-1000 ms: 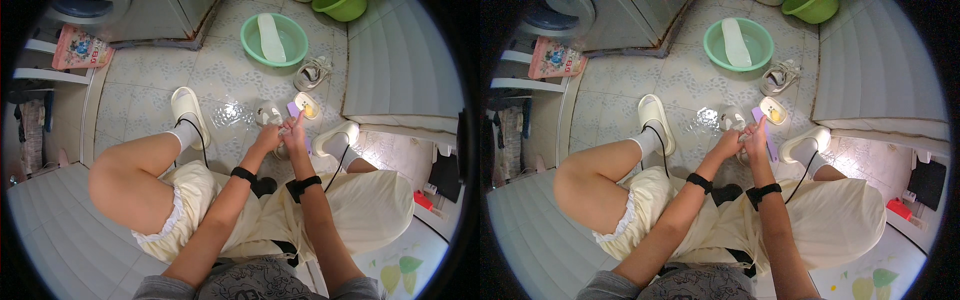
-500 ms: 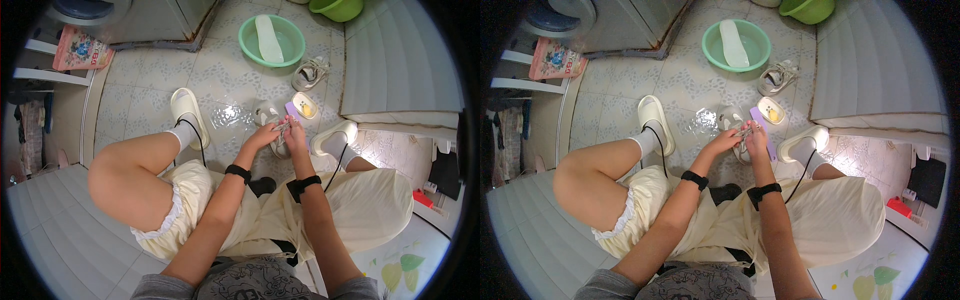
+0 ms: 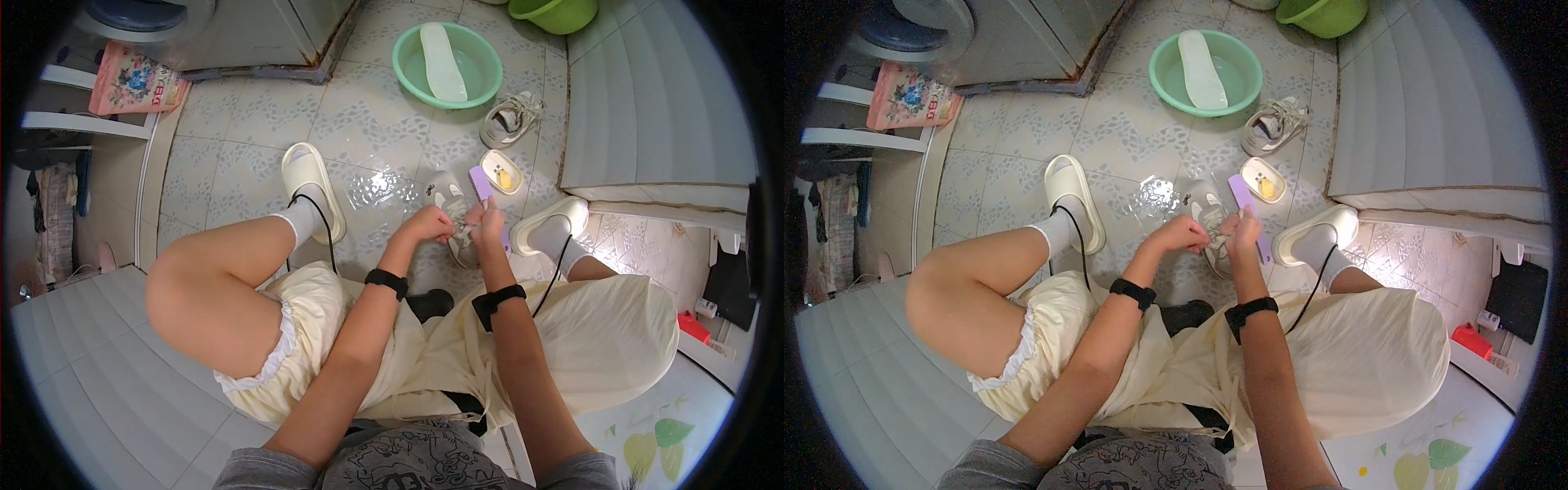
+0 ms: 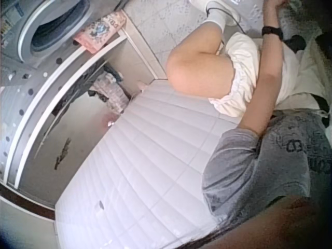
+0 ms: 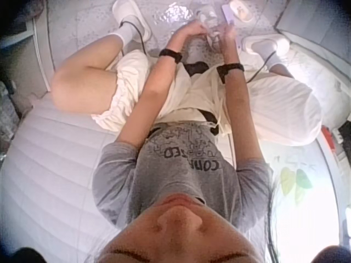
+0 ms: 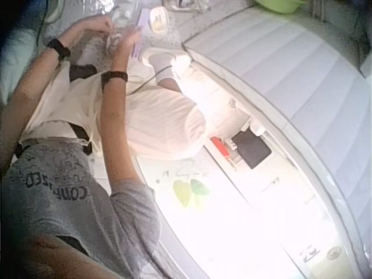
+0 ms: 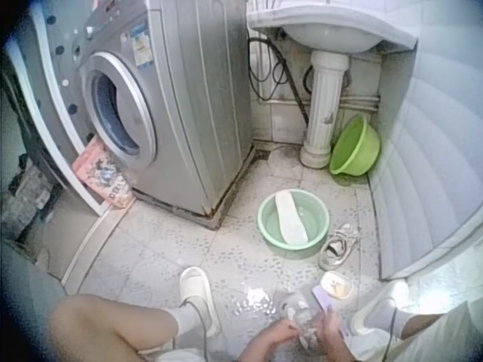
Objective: Cleaning a pair of white shoes using a brush and soap in a basin.
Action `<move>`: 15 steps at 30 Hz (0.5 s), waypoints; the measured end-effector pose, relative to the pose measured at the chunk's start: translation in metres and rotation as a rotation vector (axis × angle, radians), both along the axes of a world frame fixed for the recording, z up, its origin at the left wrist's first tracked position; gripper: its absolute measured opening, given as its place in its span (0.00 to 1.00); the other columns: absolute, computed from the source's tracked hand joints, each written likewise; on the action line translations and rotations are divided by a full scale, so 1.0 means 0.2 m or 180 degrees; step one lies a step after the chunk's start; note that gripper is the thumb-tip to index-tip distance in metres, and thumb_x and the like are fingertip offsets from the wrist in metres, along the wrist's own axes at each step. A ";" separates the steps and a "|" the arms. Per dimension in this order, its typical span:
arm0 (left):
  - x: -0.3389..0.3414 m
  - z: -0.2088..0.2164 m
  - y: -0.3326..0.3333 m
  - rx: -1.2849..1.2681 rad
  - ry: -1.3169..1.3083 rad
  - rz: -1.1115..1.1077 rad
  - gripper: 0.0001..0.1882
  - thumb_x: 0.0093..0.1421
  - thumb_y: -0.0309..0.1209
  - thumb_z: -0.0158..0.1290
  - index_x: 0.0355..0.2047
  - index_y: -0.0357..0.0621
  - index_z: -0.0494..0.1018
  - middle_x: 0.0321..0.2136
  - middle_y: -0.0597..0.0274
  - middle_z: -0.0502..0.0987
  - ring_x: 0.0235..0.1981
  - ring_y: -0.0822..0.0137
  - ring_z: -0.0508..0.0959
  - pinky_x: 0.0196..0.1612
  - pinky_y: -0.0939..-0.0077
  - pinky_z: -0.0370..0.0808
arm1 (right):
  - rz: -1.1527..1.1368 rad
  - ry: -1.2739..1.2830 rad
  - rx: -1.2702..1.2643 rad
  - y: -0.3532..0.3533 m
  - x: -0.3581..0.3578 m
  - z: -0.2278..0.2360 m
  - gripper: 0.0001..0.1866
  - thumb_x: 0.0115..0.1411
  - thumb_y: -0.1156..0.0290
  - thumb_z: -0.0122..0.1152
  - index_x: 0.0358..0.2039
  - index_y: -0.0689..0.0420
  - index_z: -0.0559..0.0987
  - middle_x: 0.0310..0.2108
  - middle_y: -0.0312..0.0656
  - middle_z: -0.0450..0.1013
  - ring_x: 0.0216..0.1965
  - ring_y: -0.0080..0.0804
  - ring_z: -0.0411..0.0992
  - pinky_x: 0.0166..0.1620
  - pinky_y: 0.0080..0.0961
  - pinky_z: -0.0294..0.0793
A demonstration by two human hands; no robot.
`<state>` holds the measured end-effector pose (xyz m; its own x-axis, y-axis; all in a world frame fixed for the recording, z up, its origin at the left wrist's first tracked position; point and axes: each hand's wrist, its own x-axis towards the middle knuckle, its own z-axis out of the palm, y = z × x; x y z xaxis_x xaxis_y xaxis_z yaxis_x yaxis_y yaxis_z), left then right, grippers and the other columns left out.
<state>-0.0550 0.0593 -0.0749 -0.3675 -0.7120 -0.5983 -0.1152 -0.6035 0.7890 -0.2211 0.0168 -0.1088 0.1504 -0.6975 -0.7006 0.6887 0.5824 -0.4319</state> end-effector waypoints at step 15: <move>-0.05 0.02 -0.06 -0.0736 0.0186 0.1258 0.06 0.54 0.21 0.49 0.33 0.32 0.72 0.27 0.56 0.77 0.26 0.72 0.76 0.27 0.81 0.73 | 0.1465 0.2131 -0.1318 0.03 0.14 0.11 0.13 0.61 0.62 0.47 0.37 0.59 0.67 0.18 0.37 0.64 0.16 0.22 0.64 0.18 0.20 0.63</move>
